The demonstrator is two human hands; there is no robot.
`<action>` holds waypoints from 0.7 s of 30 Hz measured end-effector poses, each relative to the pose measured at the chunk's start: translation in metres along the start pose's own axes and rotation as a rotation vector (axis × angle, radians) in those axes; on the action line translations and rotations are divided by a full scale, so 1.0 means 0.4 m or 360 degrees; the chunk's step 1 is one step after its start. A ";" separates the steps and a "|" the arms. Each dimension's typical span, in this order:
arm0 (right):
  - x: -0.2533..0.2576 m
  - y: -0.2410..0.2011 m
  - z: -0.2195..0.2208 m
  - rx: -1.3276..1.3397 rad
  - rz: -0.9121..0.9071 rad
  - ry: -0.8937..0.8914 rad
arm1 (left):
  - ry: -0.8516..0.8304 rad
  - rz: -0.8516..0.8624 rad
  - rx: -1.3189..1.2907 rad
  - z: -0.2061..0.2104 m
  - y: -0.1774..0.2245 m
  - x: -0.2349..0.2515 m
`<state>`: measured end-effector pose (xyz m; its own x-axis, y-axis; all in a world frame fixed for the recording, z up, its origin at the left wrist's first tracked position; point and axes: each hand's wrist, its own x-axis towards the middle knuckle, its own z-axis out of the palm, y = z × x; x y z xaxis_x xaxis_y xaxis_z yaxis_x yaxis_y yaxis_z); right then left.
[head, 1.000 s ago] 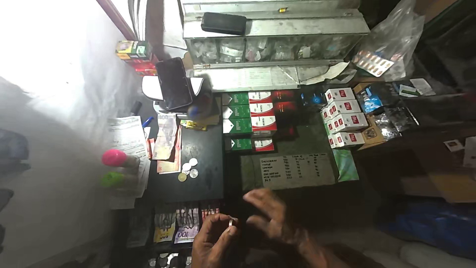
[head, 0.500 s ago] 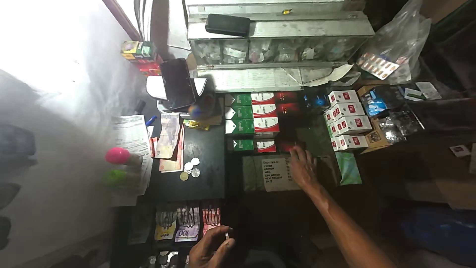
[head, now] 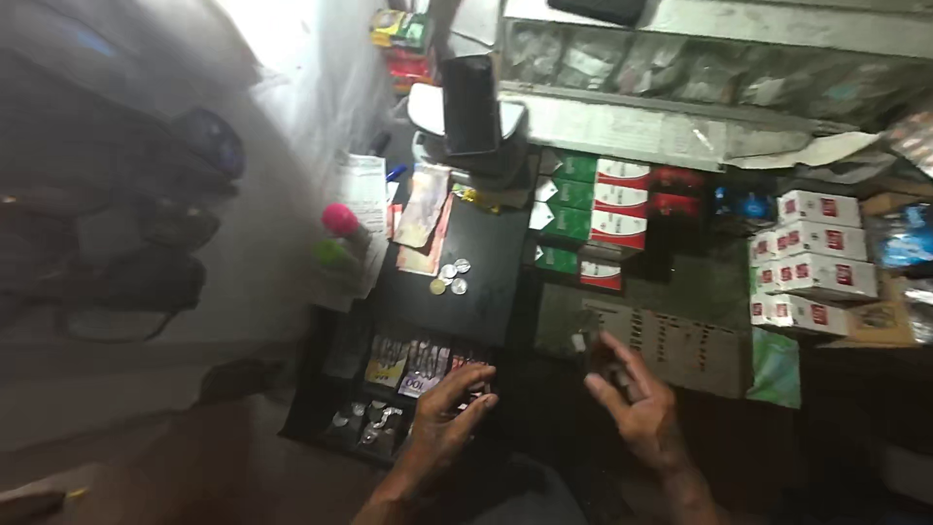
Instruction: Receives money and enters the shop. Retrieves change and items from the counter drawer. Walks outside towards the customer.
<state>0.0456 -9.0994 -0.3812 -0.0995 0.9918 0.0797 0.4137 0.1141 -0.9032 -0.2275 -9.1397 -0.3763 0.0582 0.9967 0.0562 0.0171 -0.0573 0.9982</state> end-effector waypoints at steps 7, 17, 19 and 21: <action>-0.074 -0.108 0.199 0.0964 0.0141 -0.0253 | 0.0104 0.0166 0.0170 -0.004 0.006 0.006; -0.070 -0.121 0.199 0.0944 0.0097 -0.0324 | 0.0132 0.0212 0.0294 -0.009 0.011 0.005; -0.070 -0.118 0.187 0.0953 0.0107 -0.0318 | 0.0127 0.0212 0.0277 -0.004 0.006 0.002; -0.062 -0.098 0.163 0.0784 0.0050 -0.0180 | 0.0121 0.0207 0.0270 -0.004 -0.002 -0.006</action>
<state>-0.0272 -9.1323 -0.3752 -0.2025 0.9789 0.0280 -0.0554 0.0171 -0.9983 -0.2292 -9.1419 -0.3773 -0.0046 0.9814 0.1920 0.1824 -0.1880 0.9651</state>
